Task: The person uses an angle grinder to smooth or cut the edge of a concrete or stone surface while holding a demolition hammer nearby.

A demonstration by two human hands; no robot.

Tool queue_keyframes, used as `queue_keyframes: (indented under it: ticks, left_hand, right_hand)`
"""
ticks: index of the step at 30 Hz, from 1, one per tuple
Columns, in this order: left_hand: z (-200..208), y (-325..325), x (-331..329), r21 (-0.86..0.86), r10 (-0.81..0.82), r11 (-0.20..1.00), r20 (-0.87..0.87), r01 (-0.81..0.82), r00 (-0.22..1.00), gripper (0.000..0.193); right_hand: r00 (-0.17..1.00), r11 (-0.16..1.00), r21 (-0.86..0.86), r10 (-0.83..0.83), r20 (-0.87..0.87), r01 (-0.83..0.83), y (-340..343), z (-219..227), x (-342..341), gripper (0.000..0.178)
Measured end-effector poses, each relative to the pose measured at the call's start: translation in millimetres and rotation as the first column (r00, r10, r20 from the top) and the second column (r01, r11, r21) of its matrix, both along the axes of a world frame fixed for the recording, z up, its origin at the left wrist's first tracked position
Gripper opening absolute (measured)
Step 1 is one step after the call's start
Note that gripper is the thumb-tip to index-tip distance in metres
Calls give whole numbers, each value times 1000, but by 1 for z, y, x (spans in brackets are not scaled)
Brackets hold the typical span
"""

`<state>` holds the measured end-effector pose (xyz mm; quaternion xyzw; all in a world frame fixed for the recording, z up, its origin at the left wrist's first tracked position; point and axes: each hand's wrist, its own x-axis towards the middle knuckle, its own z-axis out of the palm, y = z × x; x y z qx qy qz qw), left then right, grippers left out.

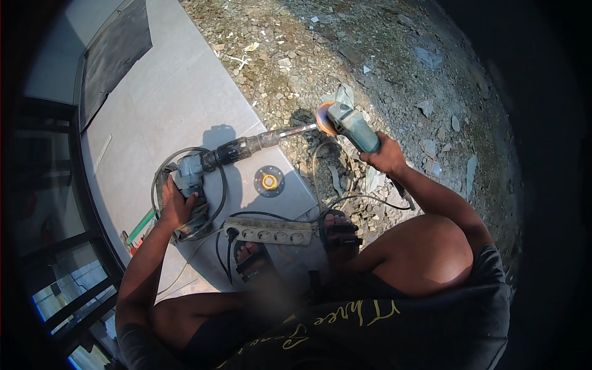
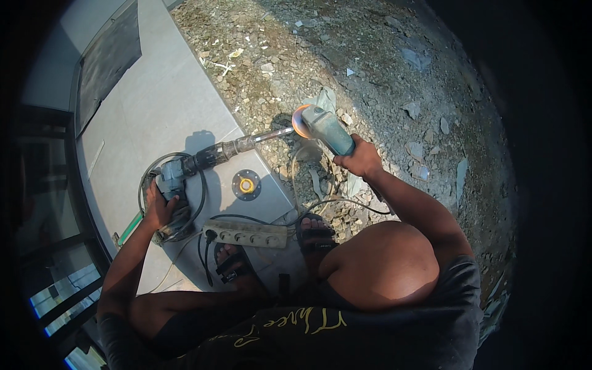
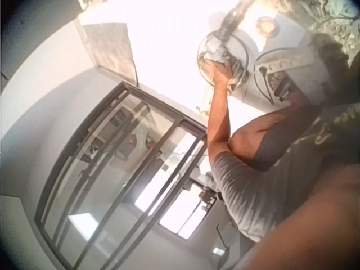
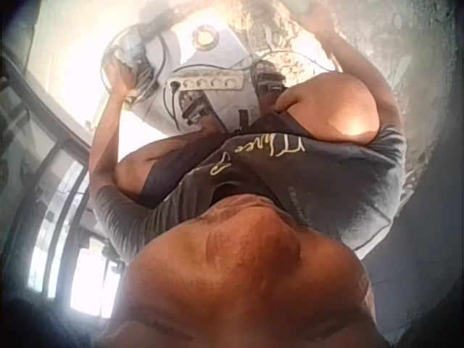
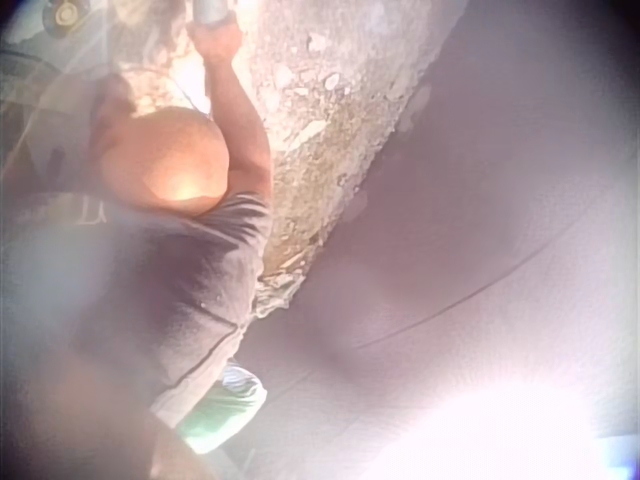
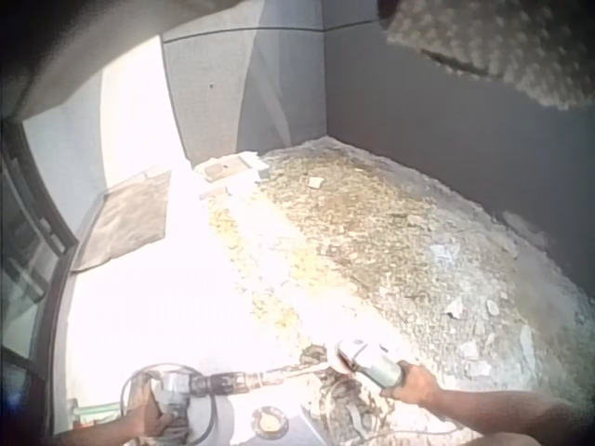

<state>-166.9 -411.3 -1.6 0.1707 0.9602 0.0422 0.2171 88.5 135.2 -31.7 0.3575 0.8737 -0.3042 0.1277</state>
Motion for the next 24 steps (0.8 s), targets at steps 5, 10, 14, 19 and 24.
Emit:
queue_keyframes:
  ticks: [5, 10, 14, 19, 24]
  left_hand:
    - [1, 0, 1, 12, -14, 1000, -20, 14, 1000, 107]
    - [3, 2, 1, 7, 8, 1000, 12, -9, 1000, 106]
    - [0, 1, -1, 16, -6, 1000, 4, 6, 1000, 107]
    - [0, -1, 0, 11, 8, 1000, 13, -8, 1000, 107]
    - [-3, -1, -1, 17, -19, 1000, -5, 19, 1000, 107]
  right_hand:
    - [1000, 998, -61, -7, -4, 7, -3, 7, -3, 91]
    - [1000, 998, -59, 2, 22, 0, -4, 13, -7, 91]
    - [999, 996, -87, -5, -32, 2, -3, 1, -4, 89]
    - [1000, 997, -82, -11, -19, 9, -5, 11, -13, 87]
    - [1000, 992, -121, -28, -4, 28, 3, 9, -13, 81]
